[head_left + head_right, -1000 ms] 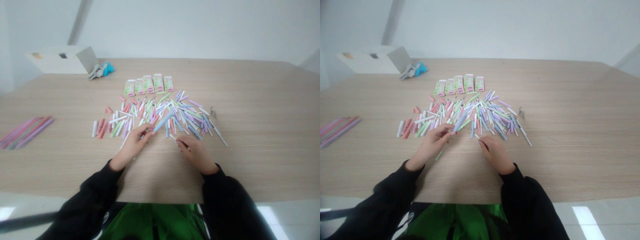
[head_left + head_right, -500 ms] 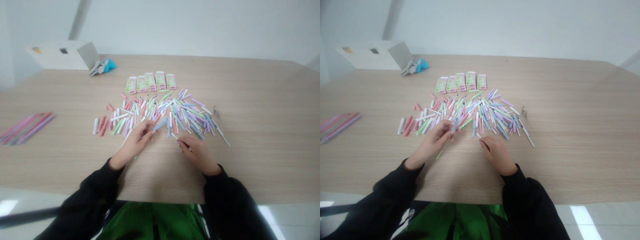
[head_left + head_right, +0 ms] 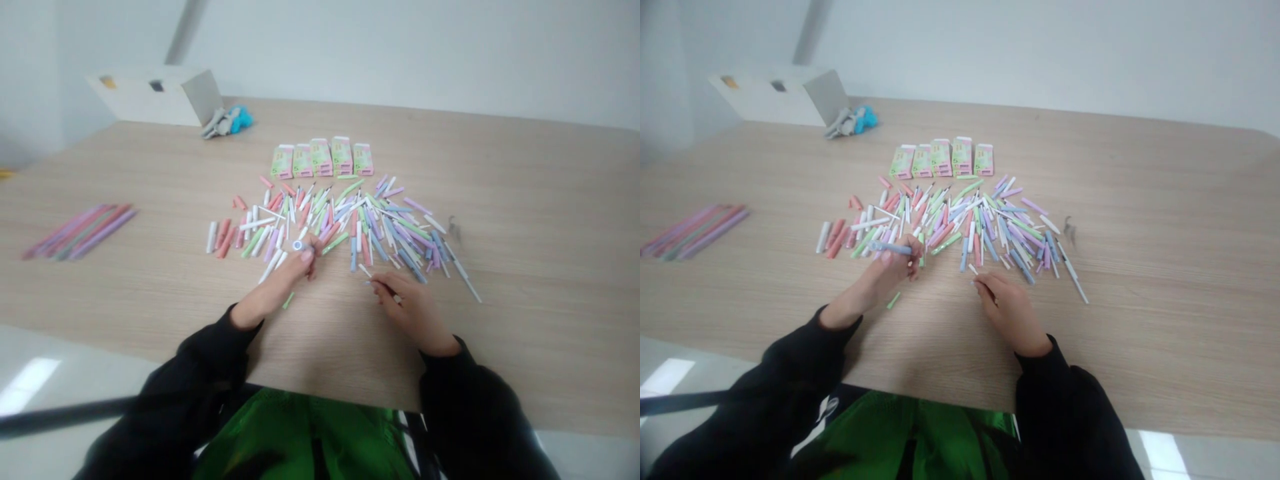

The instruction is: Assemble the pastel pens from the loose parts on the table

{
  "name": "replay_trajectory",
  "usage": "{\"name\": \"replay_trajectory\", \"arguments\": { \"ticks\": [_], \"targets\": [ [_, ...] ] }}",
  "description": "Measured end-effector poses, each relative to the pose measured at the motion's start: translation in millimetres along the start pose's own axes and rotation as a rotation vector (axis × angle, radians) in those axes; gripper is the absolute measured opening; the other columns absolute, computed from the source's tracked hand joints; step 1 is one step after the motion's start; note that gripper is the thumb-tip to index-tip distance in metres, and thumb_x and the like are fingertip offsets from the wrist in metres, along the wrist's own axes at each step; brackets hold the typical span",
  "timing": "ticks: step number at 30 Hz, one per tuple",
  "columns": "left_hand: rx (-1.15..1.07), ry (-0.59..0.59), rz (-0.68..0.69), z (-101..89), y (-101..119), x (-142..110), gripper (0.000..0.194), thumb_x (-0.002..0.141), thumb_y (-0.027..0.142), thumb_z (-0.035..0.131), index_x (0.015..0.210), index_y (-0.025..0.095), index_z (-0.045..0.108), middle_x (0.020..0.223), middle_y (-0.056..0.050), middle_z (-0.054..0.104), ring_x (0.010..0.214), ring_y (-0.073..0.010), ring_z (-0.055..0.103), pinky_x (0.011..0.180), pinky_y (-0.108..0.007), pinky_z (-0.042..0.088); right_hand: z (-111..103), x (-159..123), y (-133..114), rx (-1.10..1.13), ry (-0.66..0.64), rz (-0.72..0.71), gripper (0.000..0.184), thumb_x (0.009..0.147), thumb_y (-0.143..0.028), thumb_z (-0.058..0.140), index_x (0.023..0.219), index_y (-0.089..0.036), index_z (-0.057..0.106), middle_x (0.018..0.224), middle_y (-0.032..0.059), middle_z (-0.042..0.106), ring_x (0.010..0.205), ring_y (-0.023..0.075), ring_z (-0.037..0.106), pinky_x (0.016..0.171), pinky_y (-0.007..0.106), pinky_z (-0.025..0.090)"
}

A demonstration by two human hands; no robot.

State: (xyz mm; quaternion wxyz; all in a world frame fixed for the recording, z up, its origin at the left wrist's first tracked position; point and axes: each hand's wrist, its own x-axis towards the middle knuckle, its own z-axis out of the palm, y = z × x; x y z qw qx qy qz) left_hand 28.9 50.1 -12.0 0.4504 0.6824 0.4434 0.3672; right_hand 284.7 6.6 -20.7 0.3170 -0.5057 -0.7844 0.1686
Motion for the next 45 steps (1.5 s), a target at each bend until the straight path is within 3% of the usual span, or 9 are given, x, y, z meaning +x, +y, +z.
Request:
{"name": "replay_trajectory", "arguments": {
  "ticks": [5, 11, 17, 22, 27, 31, 35, 38, 45],
  "targets": [
    [-0.068, -0.061, -0.033, -2.1, 2, -3, 0.083, 0.076, 0.093, 0.016, 0.095, 0.021, 0.053, 0.083, -0.007, 0.052, 0.073, -0.0189, 0.048, 0.064, -0.032, 0.046, 0, 0, 1, 0.012, 0.002, -0.016, 0.017, 0.096, -0.021, 0.053, 0.095, -0.018, 0.07, 0.083, 0.0058, 0.072, 0.067, 0.0183, 0.066, 0.062, 0.03, 0.051],
    [-0.183, -0.107, 0.031, -2.4, 4, -1, 0.071, 0.077, 0.09, 0.032, 0.087, 0.022, 0.049, 0.081, -0.002, 0.045, 0.068, -0.0164, 0.042, 0.062, -0.032, 0.042, 0, 1, 0, -0.014, 0.005, -0.018, 0.016, 0.096, -0.021, 0.054, 0.093, -0.019, 0.069, 0.08, 0.0053, 0.071, 0.069, 0.0192, 0.066, 0.067, 0.032, 0.052],
    [-0.239, -0.102, 0.086, -0.7, 6, -2, 0.066, 0.077, 0.086, 0.033, 0.085, 0.021, 0.047, 0.081, -0.003, 0.043, 0.069, -0.0172, 0.041, 0.062, -0.034, 0.043, -1, 0, 0, -0.005, 0.004, -0.008, 0.016, 0.095, -0.019, 0.054, 0.096, -0.017, 0.07, 0.083, 0.0065, 0.073, 0.069, 0.0194, 0.067, 0.065, 0.031, 0.051],
    [-0.299, -0.076, 0.053, 0.6, 30, -9, 0.065, 0.071, 0.085, 0.036, 0.082, 0.021, 0.046, 0.084, -0.005, 0.041, 0.072, -0.0184, 0.042, 0.066, -0.035, 0.047, -2, -1, 0, 0.01, -0.007, -0.009, 0.016, 0.095, -0.019, 0.054, 0.097, -0.017, 0.069, 0.083, 0.006, 0.072, 0.07, 0.0191, 0.067, 0.065, 0.031, 0.051],
    [-0.47, -0.081, -0.071, -4.3, 59, -15, 0.07, 0.073, 0.085, 0.012, 0.078, 0.021, 0.041, 0.083, -0.008, 0.043, 0.07, -0.0191, 0.045, 0.06, -0.037, 0.047, 0, -1, 4, 0.007, -0.01, 0.002, 0.015, 0.095, -0.021, 0.054, 0.097, -0.019, 0.069, 0.082, 0.005, 0.072, 0.071, 0.0194, 0.067, 0.065, 0.031, 0.051],
    [-0.534, -0.028, -0.22, -13.7, 62, -14, 0.077, 0.072, 0.089, -0.003, 0.074, 0.022, 0.034, 0.079, -0.008, 0.046, 0.062, -0.017, 0.045, 0.054, -0.035, 0.045, 0, -1, 4, 0.001, -0.008, 0.023, 0.015, 0.095, -0.021, 0.054, 0.098, -0.019, 0.069, 0.079, 0.0039, 0.07, 0.069, 0.0188, 0.066, 0.065, 0.031, 0.05],
    [-0.914, 0.074, -0.217, -19.7, 55, -12, 0.077, 0.072, 0.096, 0.016, 0.068, 0.022, 0.035, 0.069, -0.003, 0.041, 0.055, -0.0127, 0.04, 0.047, -0.029, 0.042, 0, -1, 3, -0.004, -0.003, 0.009, 0.016, 0.096, -0.02, 0.053, 0.096, -0.017, 0.069, 0.075, 0.0025, 0.067, 0.067, 0.018, 0.065, 0.064, 0.03, 0.049],
    [-1.194, 0.026, -0.197, -20.4, 55, -11, 0.075, 0.074, 0.094, 0.025, 0.064, 0.021, 0.035, 0.067, -0.001, 0.039, 0.052, -0.0114, 0.039, 0.044, -0.026, 0.04, 0, 0, 3, -0.02, -0.003, -0.011, 0.016, 0.096, -0.02, 0.054, 0.097, -0.016, 0.069, 0.077, 0.004, 0.069, 0.069, 0.0187, 0.066, 0.065, 0.03, 0.049],
    [-1.243, -0.01, -0.166, -20.9, 57, -12, 0.065, 0.08, 0.083, 0.037, 0.063, 0.021, 0.035, 0.068, -0.002, 0.039, 0.054, -0.0123, 0.038, 0.046, -0.026, 0.04, 7, 0, -2, -0.023, 0.003, -0.072, 0.013, 0.096, -0.017, 0.057, 0.099, -0.014, 0.069, 0.084, 0.0066, 0.073, 0.077, 0.02, 0.069, 0.071, 0.03, 0.052]
  ]
}}
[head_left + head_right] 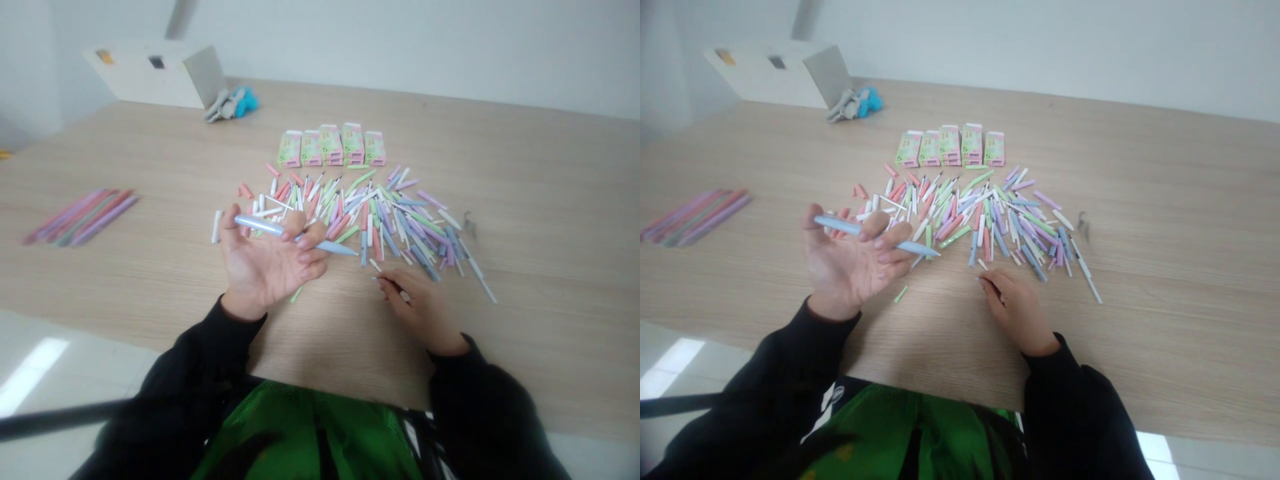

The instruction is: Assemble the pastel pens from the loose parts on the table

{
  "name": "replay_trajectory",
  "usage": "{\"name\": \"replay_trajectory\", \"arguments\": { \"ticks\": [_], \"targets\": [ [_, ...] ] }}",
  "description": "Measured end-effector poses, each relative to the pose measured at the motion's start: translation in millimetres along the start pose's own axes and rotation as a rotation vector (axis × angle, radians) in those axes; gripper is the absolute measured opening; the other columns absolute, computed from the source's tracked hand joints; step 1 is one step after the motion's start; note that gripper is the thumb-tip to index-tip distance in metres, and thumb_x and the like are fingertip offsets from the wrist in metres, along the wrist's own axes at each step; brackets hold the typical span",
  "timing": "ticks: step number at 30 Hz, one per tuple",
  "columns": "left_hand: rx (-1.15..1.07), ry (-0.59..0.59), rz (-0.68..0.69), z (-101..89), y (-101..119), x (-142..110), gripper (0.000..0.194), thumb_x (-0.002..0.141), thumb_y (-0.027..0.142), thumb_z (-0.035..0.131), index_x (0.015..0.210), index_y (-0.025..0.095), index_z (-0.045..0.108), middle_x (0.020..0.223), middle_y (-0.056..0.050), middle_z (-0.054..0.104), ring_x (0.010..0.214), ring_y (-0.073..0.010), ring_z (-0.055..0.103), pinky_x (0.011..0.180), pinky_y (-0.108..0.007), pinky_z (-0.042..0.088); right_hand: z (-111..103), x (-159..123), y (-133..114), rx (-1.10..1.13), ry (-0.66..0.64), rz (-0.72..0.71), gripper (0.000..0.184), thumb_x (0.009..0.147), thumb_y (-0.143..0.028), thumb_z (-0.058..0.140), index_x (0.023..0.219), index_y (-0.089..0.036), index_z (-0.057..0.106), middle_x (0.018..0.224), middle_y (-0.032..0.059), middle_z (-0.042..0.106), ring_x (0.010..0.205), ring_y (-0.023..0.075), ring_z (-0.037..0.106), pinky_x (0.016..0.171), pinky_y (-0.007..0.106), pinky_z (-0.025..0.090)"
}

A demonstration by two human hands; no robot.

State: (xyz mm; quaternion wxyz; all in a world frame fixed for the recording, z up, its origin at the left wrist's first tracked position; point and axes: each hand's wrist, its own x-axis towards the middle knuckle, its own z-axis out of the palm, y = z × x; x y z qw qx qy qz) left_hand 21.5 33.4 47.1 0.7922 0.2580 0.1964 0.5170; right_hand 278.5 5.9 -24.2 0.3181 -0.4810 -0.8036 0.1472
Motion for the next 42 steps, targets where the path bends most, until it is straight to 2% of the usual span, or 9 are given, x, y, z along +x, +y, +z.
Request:
{"name": "replay_trajectory", "arguments": {
  "ticks": [8, 19, 24, 28, 30, 34, 36, 38, 42],
  "targets": [
    [0.049, 0.009, 0.098, -0.1, -4, 2, 0.058, 0.078, 0.077, 0.045, 0.069, 0.021, 0.041, 0.078, -0.005, 0.049, 0.066, -0.0158, 0.047, 0.058, -0.028, 0.046, 29, 0, -8, -0.064, -0.05, -0.075, 0.017, 0.097, -0.015, 0.052, 0.099, -0.012, 0.068, 0.093, 0.0117, 0.074, 0.085, 0.0235, 0.071, 0.078, 0.032, 0.053],
    [-0.019, -0.017, 0.067, -0.4, -15, 5, 0.057, 0.082, 0.073, 0.047, 0.08, 0.017, 0.055, 0.092, -0.01, 0.063, 0.077, -0.0189, 0.061, 0.066, -0.029, 0.052, 35, 3, -7, -0.109, -0.172, 0.148, 0.016, 0.096, -0.028, 0.054, 0.097, -0.016, 0.065, 0.063, 0.0003, 0.059, 0.058, 0.0183, 0.058, 0.06, 0.03, 0.037],
    [-0.041, -0.022, 0.064, 1.9, -17, 4, 0.059, 0.085, 0.074, 0.042, 0.078, 0.017, 0.054, 0.094, -0.01, 0.065, 0.079, -0.0199, 0.064, 0.065, -0.029, 0.052, 27, 9, -18, 0.294, -0.017, 0.345, 0.023, 0.089, -0.038, 0.061, 0.099, -0.017, 0.063, 0.061, -0.0054, 0.045, 0.054, 0.0128, 0.045, 0.055, 0.028, 0.033],
    [-0.024, -0.073, 0.084, 4.5, -23, 4, 0.054, 0.088, 0.067, 0.044, 0.082, 0.015, 0.059, 0.098, -0.012, 0.068, 0.081, -0.0209, 0.068, 0.067, -0.029, 0.055, 26, 21, -45, 0.974, -0.168, 0.471, 0.04, 0.087, -0.06, 0.06, 0.091, -0.02, 0.061, 0.066, -0.0059, 0.046, 0.046, 0.0072, 0.037, 0.046, 0.025, 0.027],
    [0.018, -0.103, 0.066, 3.9, -28, 5, 0.052, 0.09, 0.064, 0.045, 0.084, 0.014, 0.061, 0.098, -0.013, 0.07, 0.077, -0.0204, 0.068, 0.064, -0.029, 0.056, 29, 28, -59, 1.25, -0.16, 0.471, 0.042, 0.084, -0.063, 0.065, 0.087, -0.021, 0.06, 0.071, -0.0051, 0.051, 0.045, 0.0052, 0.036, 0.045, 0.024, 0.025],
    [0.178, -0.15, 0.06, -0.3, -40, 8, 0.041, 0.091, 0.052, 0.055, 0.088, 0.012, 0.064, 0.105, -0.014, 0.071, 0.069, -0.0154, 0.066, 0.061, -0.027, 0.054, 31, 42, -71, 1.444, 0.07, 0.491, 0.043, 0.083, -0.056, 0.071, 0.068, -0.019, 0.054, 0.058, -0.0072, 0.042, 0.044, 0.0044, 0.032, 0.043, 0.023, 0.024],
    [0.33, -0.148, 0.124, -2.4, -44, 8, 0.035, 0.092, 0.047, 0.058, 0.091, 0.012, 0.067, 0.108, -0.013, 0.07, 0.071, -0.0144, 0.065, 0.063, -0.025, 0.053, 25, 47, -68, 1.446, 0.204, 0.533, 0.039, 0.081, -0.052, 0.075, 0.069, -0.019, 0.057, 0.055, -0.0089, 0.038, 0.043, 0.0041, 0.029, 0.041, 0.021, 0.023],
    [0.582, -0.101, 0.215, -4.1, -47, 7, 0.029, 0.094, 0.041, 0.059, 0.101, 0.015, 0.068, 0.107, -0.011, 0.069, 0.077, -0.015, 0.065, 0.067, -0.025, 0.053, 17, 50, -64, 1.422, 0.296, 0.545, 0.032, 0.078, -0.048, 0.079, 0.078, -0.019, 0.063, 0.055, -0.0093, 0.041, 0.042, 0.0038, 0.03, 0.04, 0.02, 0.024],
    [1.12, 0.033, 0.464, -7.5, -46, 6, 0.025, 0.086, 0.029, 0.072, 0.109, 0.02, 0.07, 0.109, -0.009, 0.069, 0.091, -0.0192, 0.063, 0.081, -0.031, 0.05, 3, 55, -59, 1.253, 0.338, 0.4, 0.029, 0.08, -0.045, 0.079, 0.082, -0.019, 0.066, 0.057, -0.0075, 0.05, 0.042, 0.0046, 0.04, 0.04, 0.021, 0.028]
  ]
}}
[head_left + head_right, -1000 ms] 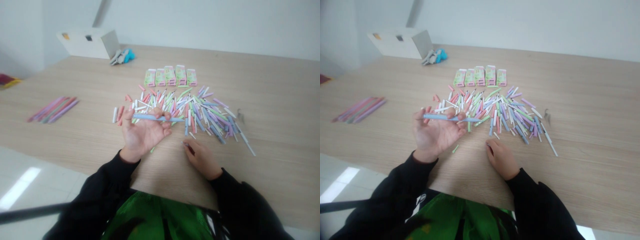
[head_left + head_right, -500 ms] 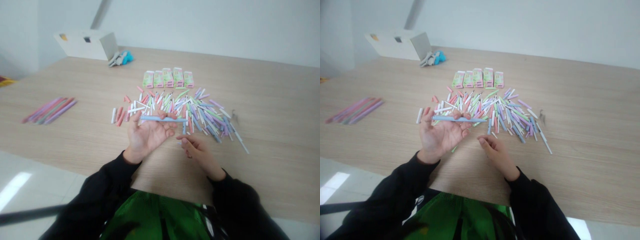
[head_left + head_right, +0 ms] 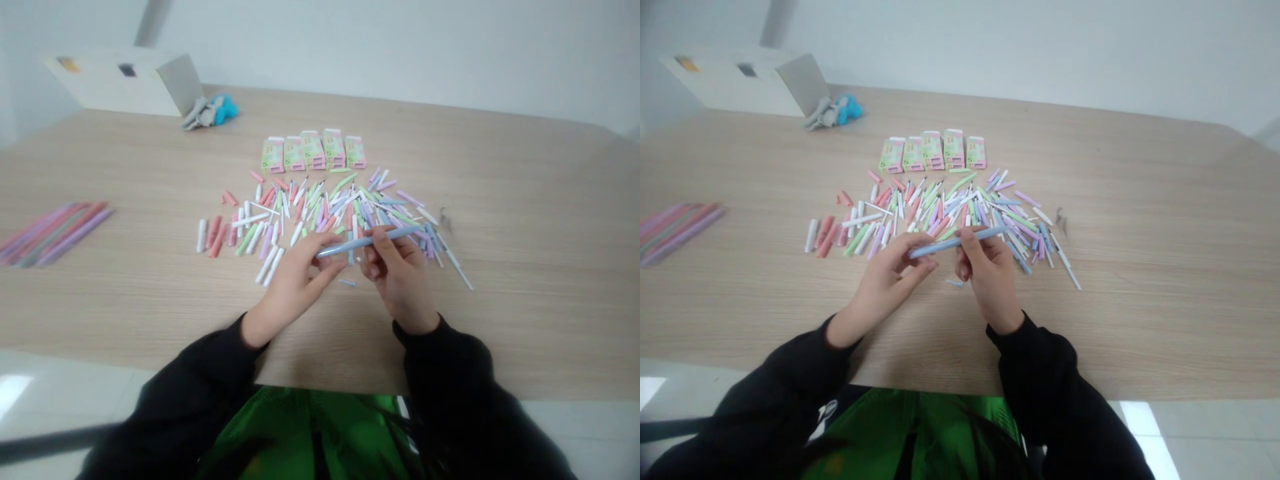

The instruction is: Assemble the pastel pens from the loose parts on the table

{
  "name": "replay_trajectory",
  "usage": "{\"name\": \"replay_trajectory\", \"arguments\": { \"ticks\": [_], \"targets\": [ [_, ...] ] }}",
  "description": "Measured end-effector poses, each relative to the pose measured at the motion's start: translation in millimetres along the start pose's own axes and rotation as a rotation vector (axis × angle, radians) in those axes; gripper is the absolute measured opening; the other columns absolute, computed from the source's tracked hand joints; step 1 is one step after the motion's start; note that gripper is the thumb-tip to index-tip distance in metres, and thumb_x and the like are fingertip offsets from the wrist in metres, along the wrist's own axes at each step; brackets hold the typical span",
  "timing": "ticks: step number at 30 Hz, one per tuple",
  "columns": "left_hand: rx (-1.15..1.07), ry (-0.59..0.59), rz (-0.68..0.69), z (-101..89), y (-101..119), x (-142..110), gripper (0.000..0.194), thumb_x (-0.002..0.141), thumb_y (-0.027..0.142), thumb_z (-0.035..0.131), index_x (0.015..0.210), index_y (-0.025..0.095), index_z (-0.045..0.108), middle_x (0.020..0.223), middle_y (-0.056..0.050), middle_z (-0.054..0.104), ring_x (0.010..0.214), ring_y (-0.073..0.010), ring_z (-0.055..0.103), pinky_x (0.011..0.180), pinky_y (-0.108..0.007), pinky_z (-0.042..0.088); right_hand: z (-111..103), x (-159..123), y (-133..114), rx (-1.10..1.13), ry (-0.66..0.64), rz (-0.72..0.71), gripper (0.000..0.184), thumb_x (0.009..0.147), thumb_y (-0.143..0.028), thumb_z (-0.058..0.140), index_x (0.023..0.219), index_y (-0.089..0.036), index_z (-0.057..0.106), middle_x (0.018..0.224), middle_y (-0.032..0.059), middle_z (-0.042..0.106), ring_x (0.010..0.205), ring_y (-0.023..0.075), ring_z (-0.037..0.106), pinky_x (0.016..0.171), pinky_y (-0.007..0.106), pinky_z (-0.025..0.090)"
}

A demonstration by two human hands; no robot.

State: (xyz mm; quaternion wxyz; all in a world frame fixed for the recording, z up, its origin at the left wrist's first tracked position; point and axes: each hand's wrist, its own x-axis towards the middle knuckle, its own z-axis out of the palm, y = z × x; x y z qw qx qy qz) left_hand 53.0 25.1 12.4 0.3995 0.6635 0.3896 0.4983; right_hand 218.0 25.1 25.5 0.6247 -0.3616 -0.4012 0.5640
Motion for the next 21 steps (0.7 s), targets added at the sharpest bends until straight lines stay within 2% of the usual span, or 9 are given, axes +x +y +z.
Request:
{"name": "replay_trajectory", "arguments": {
  "ticks": [3, 6, 9, 12, 15, 19, 21],
  "targets": [
    [0.214, 0.004, 0.094, -2.8, -1, 1, 0.017, 0.089, 0.026, 0.068, 0.105, 0.02, 0.072, 0.09, -0.006, 0.07, 0.084, -0.0201, 0.062, 0.082, -0.033, 0.047, 1, 4, -2, -0.126, -0.079, -0.055, 0.03, 0.083, -0.048, 0.075, 0.082, -0.019, 0.066, 0.056, -0.0061, 0.053, 0.043, 0.0059, 0.044, 0.04, 0.021, 0.03],
    [0.286, -0.072, 0.107, -4.5, 1, 1, 0.017, 0.094, 0.024, 0.059, 0.102, 0.02, 0.073, 0.071, -0.002, 0.063, 0.071, -0.0188, 0.058, 0.073, -0.031, 0.045, 2, 5, 3, -0.1, -0.105, -0.034, 0.031, 0.084, -0.048, 0.074, 0.079, -0.019, 0.066, 0.052, -0.007, 0.051, 0.04, 0.0049, 0.04, 0.039, 0.021, 0.028],
    [0.264, -0.149, 0.06, -4.3, 4, -1, 0.016, 0.094, 0.024, 0.058, 0.098, 0.019, 0.074, 0.061, 0.0, 0.057, 0.06, -0.0163, 0.053, 0.061, -0.027, 0.039, 0, 5, 8, -0.01, -0.11, 0.026, 0.029, 0.083, -0.045, 0.076, 0.078, -0.018, 0.066, 0.049, -0.0089, 0.046, 0.037, 0.0033, 0.034, 0.038, 0.02, 0.022],
    [0.196, -0.221, -0.079, -4.4, 7, -2, 0.02, 0.095, 0.026, 0.057, 0.082, 0.018, 0.07, 0.054, 0.002, 0.053, 0.051, -0.013, 0.05, 0.054, -0.024, 0.035, -3, 3, 10, 0.034, -0.129, 0.09, 0.029, 0.082, -0.044, 0.077, 0.078, -0.018, 0.065, 0.048, -0.01, 0.043, 0.036, 0.0026, 0.031, 0.038, 0.019, 0.02],
    [0.0, -0.318, -0.29, -7.0, 8, -1, 0.036, 0.096, 0.035, 0.054, 0.066, 0.016, 0.058, 0.048, 0.002, 0.051, 0.044, -0.0098, 0.047, 0.049, -0.022, 0.034, -5, 2, 10, 0.036, -0.151, 0.128, 0.03, 0.083, -0.045, 0.075, 0.079, -0.019, 0.063, 0.049, -0.0105, 0.042, 0.037, 0.0026, 0.029, 0.039, 0.019, 0.019],
    [-0.476, -0.444, -0.574, -13.1, 7, 0, 0.033, 0.095, 0.041, 0.054, 0.079, 0.014, 0.061, 0.045, 0.004, 0.047, 0.033, -0.0058, 0.033, 0.036, -0.019, 0.019, -8, 3, 6, 0.034, -0.244, 0.172, 0.029, 0.084, -0.046, 0.074, 0.081, -0.019, 0.064, 0.051, -0.0095, 0.043, 0.039, 0.0035, 0.031, 0.041, 0.02, 0.022],
    [-0.65, -0.491, -0.663, -15.4, 6, 1, 0.031, 0.094, 0.039, 0.055, 0.081, 0.012, 0.062, 0.043, 0.005, 0.044, 0.03, -0.0045, 0.026, 0.034, -0.019, 0.014, -10, 3, 5, 0.044, -0.283, 0.181, 0.029, 0.084, -0.046, 0.073, 0.083, -0.019, 0.065, 0.053, -0.0087, 0.045, 0.041, 0.0042, 0.034, 0.043, 0.021, 0.023]
  ]
}}
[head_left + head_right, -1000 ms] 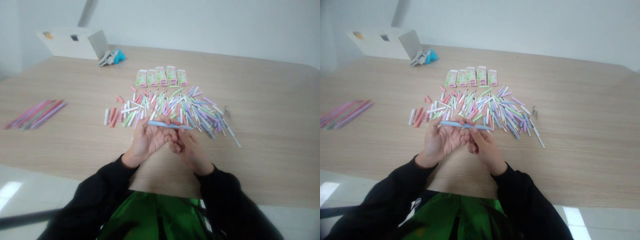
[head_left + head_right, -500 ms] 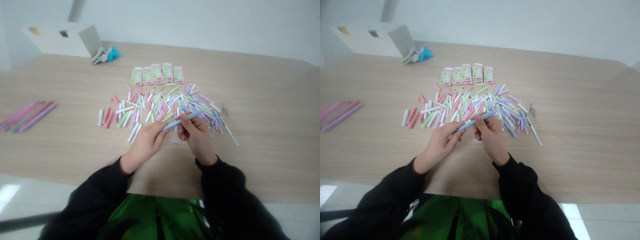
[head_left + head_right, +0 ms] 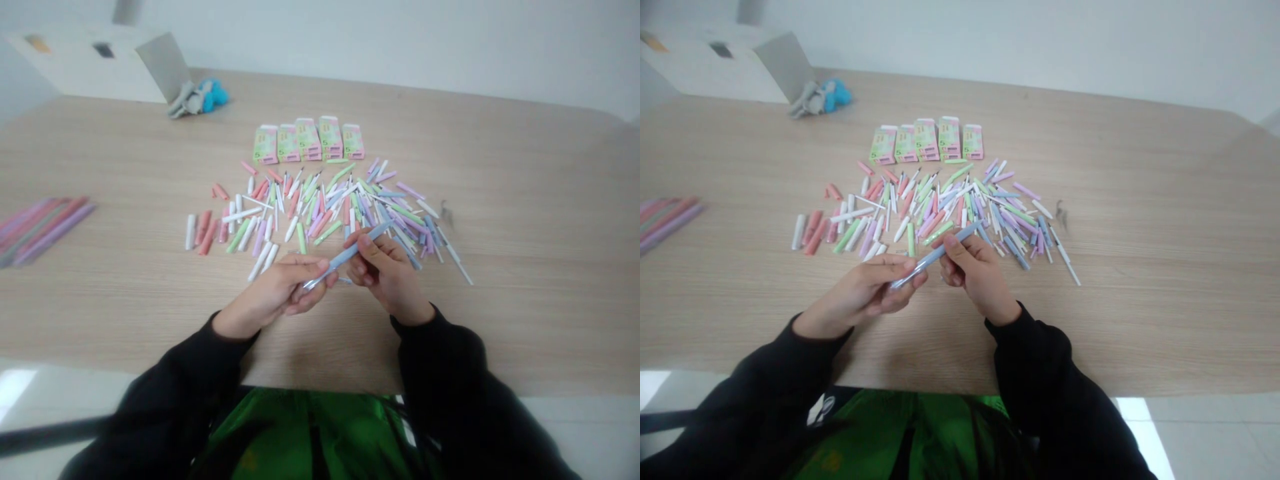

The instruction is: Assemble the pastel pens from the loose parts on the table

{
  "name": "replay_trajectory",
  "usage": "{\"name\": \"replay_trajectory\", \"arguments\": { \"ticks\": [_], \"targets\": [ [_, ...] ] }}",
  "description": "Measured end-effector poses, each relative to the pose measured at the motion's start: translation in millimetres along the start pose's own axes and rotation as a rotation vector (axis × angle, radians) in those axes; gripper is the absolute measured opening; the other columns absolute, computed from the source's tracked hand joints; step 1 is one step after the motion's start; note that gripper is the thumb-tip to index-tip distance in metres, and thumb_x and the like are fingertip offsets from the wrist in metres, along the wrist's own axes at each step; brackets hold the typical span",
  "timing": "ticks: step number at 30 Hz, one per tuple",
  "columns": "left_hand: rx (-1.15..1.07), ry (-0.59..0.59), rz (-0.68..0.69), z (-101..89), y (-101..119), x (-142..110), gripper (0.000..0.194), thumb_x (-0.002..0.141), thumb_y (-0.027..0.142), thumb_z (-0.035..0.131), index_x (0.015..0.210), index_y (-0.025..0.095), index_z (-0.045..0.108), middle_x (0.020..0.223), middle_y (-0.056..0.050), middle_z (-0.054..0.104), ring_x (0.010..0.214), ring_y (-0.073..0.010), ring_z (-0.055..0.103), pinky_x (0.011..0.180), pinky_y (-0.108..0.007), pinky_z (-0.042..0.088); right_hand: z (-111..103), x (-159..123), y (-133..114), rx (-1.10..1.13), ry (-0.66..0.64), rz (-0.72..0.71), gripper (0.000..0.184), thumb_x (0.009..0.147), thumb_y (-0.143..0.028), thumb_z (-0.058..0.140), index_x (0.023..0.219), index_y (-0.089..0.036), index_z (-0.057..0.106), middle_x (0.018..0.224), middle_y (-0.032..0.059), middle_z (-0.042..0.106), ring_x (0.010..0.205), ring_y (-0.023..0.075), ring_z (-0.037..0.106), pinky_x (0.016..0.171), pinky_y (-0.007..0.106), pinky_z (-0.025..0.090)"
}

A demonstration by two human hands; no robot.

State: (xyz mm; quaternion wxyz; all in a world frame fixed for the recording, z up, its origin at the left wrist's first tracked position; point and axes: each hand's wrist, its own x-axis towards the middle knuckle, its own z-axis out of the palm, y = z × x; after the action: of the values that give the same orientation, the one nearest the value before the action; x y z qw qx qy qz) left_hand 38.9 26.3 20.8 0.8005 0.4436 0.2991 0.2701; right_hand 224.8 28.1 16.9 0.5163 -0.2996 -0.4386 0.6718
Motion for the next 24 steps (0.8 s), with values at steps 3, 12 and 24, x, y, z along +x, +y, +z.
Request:
{"name": "replay_trajectory", "arguments": {
  "ticks": [3, 12, 24],
  "targets": [
    [-0.105, -0.058, -0.027, -1.9, 0, 1, 0.029, 0.094, 0.035, 0.054, 0.082, 0.01, 0.064, 0.041, 0.006, 0.04, 0.029, -0.0041, 0.022, 0.033, -0.018, 0.016, -1, -1, 1, 0.006, -0.006, 0.007, 0.028, 0.085, -0.047, 0.072, 0.085, -0.02, 0.065, 0.055, -0.0084, 0.043, 0.043, 0.0049, 0.034, 0.045, 0.022, 0.024],
    [-0.297, -0.019, 0.163, -1.5, 7, 0, 0.034, 0.088, 0.035, 0.062, 0.104, 0.006, 0.071, 0.076, -0.01, 0.069, 0.057, -0.0155, 0.063, 0.055, -0.026, 0.049, -4, 0, -4, 0.063, 0.154, 0.027, 0.023, 0.084, -0.043, 0.071, 0.088, -0.022, 0.062, 0.058, -0.0092, 0.034, 0.042, 0.0058, 0.024, 0.043, 0.024, 0.022],
    [-0.329, -0.12, 0.027, 0.1, 4, 0, 0.048, 0.099, 0.047, 0.048, 0.119, 0.009, 0.068, 0.07, -0.007, 0.066, 0.05, -0.0118, 0.055, 0.052, -0.024, 0.044, -3, -4, -7, -0.01, 0.146, 0.006, 0.021, 0.082, -0.043, 0.071, 0.086, -0.023, 0.064, 0.058, -0.008, 0.037, 0.043, 0.0068, 0.028, 0.043, 0.024, 0.024]
  ]
}}
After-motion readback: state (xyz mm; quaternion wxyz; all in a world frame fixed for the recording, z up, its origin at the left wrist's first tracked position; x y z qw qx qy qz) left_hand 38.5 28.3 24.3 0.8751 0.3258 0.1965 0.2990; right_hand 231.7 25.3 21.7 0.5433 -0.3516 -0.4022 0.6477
